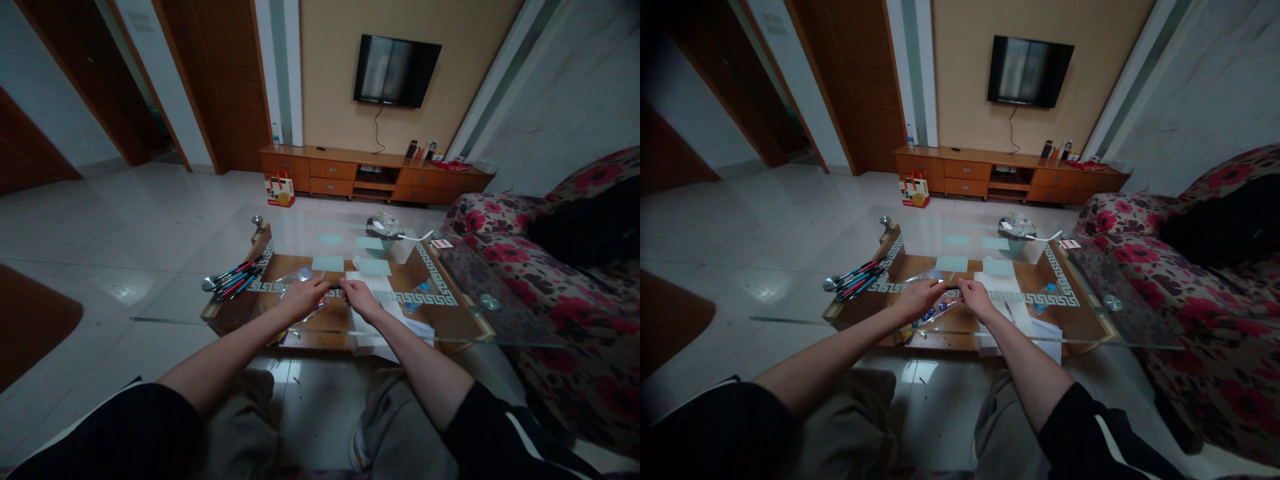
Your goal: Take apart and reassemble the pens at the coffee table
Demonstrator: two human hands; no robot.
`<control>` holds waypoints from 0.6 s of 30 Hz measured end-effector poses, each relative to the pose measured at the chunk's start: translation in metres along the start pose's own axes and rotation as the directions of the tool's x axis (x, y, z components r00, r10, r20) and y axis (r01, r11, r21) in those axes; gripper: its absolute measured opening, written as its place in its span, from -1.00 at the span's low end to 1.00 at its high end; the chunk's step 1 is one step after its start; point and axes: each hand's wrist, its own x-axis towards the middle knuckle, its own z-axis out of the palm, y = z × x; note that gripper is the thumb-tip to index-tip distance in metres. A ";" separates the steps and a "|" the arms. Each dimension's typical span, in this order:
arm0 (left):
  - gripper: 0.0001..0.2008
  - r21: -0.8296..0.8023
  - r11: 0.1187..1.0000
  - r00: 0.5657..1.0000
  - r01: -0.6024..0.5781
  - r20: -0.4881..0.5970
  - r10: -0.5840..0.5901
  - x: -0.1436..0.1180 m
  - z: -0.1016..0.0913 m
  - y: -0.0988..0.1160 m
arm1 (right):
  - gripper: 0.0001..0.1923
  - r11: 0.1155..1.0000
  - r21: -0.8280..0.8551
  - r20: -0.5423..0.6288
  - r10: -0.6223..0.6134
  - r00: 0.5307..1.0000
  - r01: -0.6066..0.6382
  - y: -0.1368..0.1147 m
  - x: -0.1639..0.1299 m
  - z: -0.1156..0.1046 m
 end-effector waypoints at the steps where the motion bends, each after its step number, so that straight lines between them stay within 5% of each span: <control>1: -0.83 -0.004 1.000 1.000 0.006 0.004 -0.006 0.000 0.000 0.000 | -0.44 0.999 -0.031 0.005 -0.021 1.000 0.021 0.000 0.000 -0.001; 10: -0.65 -0.071 0.993 0.991 0.089 0.105 -0.082 -0.004 -0.007 0.001 | -0.45 0.957 -0.204 0.043 -0.203 0.978 0.208 -0.006 -0.001 -0.002; 18: -0.69 0.010 1.000 0.996 -0.003 0.086 0.002 -0.005 -0.002 -0.012 | -0.71 0.977 -0.066 0.073 -0.200 0.977 0.205 0.007 -0.001 -0.004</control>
